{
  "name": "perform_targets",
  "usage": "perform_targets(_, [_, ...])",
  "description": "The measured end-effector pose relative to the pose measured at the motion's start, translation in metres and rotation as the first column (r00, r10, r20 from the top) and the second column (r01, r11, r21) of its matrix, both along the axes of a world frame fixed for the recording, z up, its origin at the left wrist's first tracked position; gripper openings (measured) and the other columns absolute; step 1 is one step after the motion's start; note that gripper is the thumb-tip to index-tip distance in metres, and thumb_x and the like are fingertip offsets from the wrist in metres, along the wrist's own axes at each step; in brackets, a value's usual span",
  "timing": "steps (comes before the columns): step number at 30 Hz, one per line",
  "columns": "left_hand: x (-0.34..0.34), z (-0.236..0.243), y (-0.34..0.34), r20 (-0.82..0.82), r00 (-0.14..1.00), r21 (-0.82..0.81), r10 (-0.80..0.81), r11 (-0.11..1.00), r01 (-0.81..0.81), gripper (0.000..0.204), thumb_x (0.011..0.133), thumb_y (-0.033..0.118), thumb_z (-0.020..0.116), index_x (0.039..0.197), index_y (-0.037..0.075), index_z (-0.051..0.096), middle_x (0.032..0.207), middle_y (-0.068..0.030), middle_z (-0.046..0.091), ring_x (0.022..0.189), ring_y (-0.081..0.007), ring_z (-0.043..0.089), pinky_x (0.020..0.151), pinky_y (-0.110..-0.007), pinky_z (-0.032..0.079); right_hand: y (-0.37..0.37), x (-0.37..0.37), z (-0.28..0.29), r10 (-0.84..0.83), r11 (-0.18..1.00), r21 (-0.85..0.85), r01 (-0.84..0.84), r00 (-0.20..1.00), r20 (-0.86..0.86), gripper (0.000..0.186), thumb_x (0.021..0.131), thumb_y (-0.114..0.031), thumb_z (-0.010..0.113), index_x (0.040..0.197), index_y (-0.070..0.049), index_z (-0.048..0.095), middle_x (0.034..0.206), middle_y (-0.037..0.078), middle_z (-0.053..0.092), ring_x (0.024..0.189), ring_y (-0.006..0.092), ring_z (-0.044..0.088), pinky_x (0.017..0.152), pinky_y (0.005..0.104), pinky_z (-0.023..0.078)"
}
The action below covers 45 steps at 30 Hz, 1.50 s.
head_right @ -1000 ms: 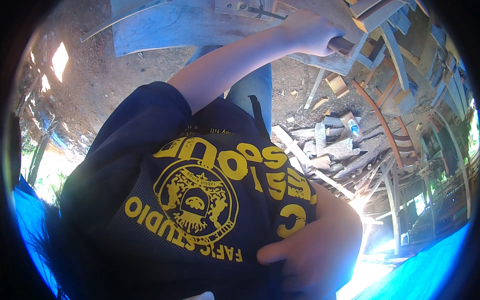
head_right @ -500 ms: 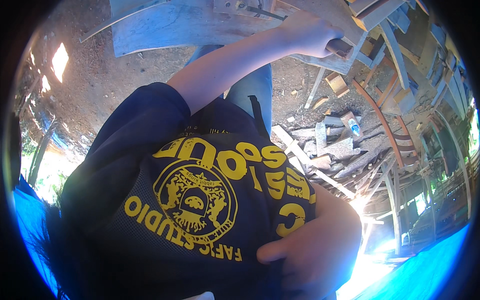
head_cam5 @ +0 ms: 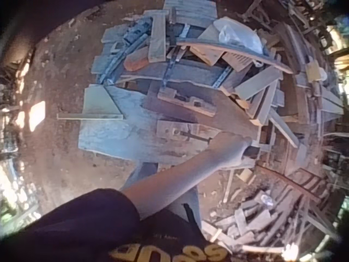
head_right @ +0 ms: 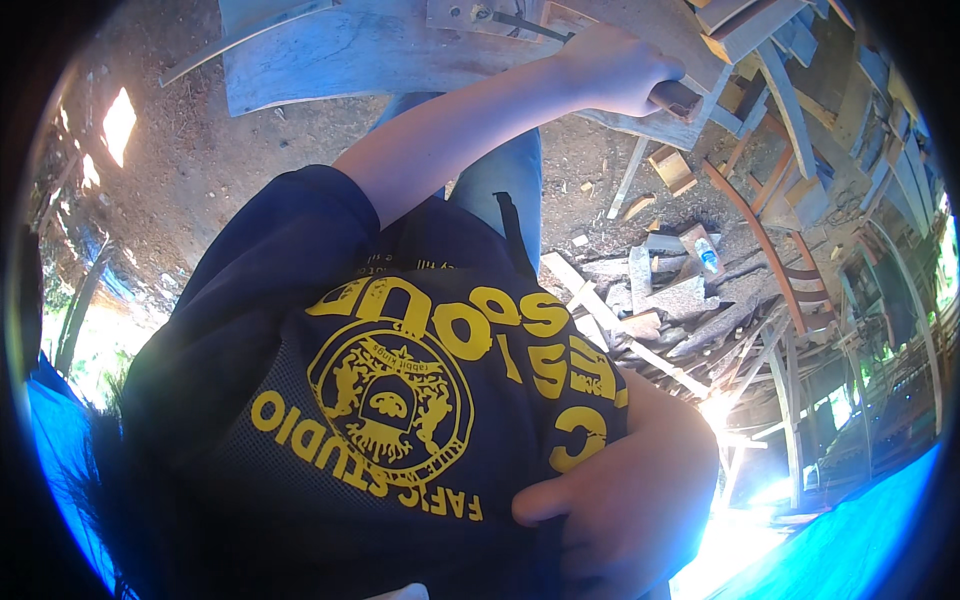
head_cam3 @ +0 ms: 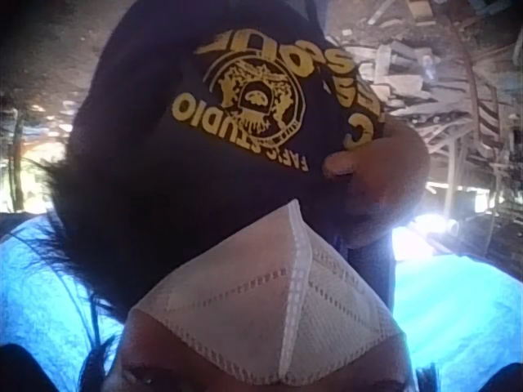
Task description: Woodworking using manual tools like a hand plane and mallet to shape wooden planks.
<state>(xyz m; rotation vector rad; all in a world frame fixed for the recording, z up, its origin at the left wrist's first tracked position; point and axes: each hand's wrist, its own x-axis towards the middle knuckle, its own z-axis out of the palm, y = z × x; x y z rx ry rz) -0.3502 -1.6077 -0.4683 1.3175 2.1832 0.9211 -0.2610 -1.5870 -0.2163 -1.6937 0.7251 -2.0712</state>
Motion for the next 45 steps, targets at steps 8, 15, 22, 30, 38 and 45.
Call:
perform_targets(8, [0.001, 0.001, 0.0, -0.004, 1.0, 0.011, 0.025, 1.0, -0.025, 0.019, 0.078, 0.035, 0.069, 0.089, 0.021, 0.066, 0.073, -0.0034, 0.068, 0.066, -0.0233, 0.069, 0.057, -0.038, 0.054, 0.002, 0.008, 0.006, -0.193, 0.974, 0.126, 0.189, 0.981, 0.02, 0.024, 0.089, -0.01, 0.046, 0.111, -0.005, 0.053, 0.063, -0.007, 0.051, 0.05, 0.0073, 0.053, 0.078, 0.0368, 0.05])
perform_targets(15, [0.001, -0.002, 0.001, -0.005, 1.0, 0.012, 0.02, 1.0, -0.02, 0.018, 0.078, 0.035, 0.069, 0.089, 0.021, 0.066, 0.071, -0.003, 0.068, 0.065, -0.0229, 0.069, 0.056, -0.038, 0.054, 0.004, -0.012, 0.013, -0.085, 0.974, 0.225, 0.015, 0.948, 0.306, 0.017, 0.089, -0.009, 0.044, 0.094, -0.009, 0.06, 0.06, -0.005, 0.048, 0.051, 0.0114, 0.054, 0.105, 0.0582, 0.039])
perform_targets(22, [0.002, -0.004, 0.003, -0.01, 1.0, 0.019, 0.013, 1.0, -0.013, 0.02, 0.078, 0.036, 0.069, 0.09, 0.021, 0.066, 0.073, -0.0034, 0.068, 0.067, -0.0231, 0.069, 0.058, -0.038, 0.054, -0.001, -0.022, 0.008, -0.11, 0.984, 0.167, 0.067, 0.957, 0.268, 0.017, 0.089, -0.009, 0.043, 0.094, -0.007, 0.059, 0.059, -0.002, 0.048, 0.054, 0.0165, 0.057, 0.106, 0.0665, 0.034])
perform_targets(30, [-0.001, -0.004, 0.007, 0.011, 0.999, -0.011, 0.03, 0.999, -0.03, 0.02, 0.078, 0.037, 0.069, 0.09, 0.021, 0.067, 0.073, -0.0031, 0.068, 0.069, -0.0221, 0.069, 0.059, -0.038, 0.054, 0.004, -0.021, 0.008, -0.093, 0.994, 0.077, 0.079, 0.976, 0.199, 0.01, 0.088, -0.01, 0.046, 0.087, -0.009, 0.055, 0.061, -0.001, 0.051, 0.055, 0.0183, 0.058, 0.101, 0.0595, 0.042])
perform_targets(38, [0.003, -0.004, 0.006, 0.034, 0.999, 0.023, 0.004, 1.0, -0.004, 0.019, 0.076, 0.032, 0.069, 0.091, 0.02, 0.067, 0.072, -0.0028, 0.067, 0.068, -0.0225, 0.069, 0.06, -0.038, 0.054, 0.013, 0.032, 0.0, -0.532, 0.712, 0.048, 0.701, 0.493, 0.688, 0.019, 0.083, -0.01, 0.053, 0.065, -0.014, 0.049, 0.061, 0.007, 0.06, 0.038, 0.0125, 0.046, 0.054, 0.048, 0.057])
perform_targets(45, [0.0, -0.007, -0.006, 0.024, 1.0, 0.027, -0.015, 1.0, 0.014, 0.017, 0.077, 0.028, 0.068, 0.091, 0.018, 0.066, 0.075, -0.0026, 0.067, 0.072, -0.0231, 0.068, 0.064, -0.038, 0.055, 0.071, 0.066, -0.021, -0.578, -0.393, 0.919, 0.026, -0.784, -0.225, 0.05, 0.093, -0.035, 0.05, 0.13, -0.003, 0.039, 0.073, 0.014, 0.056, 0.064, 0.0233, 0.058, 0.1, 0.056, 0.043])
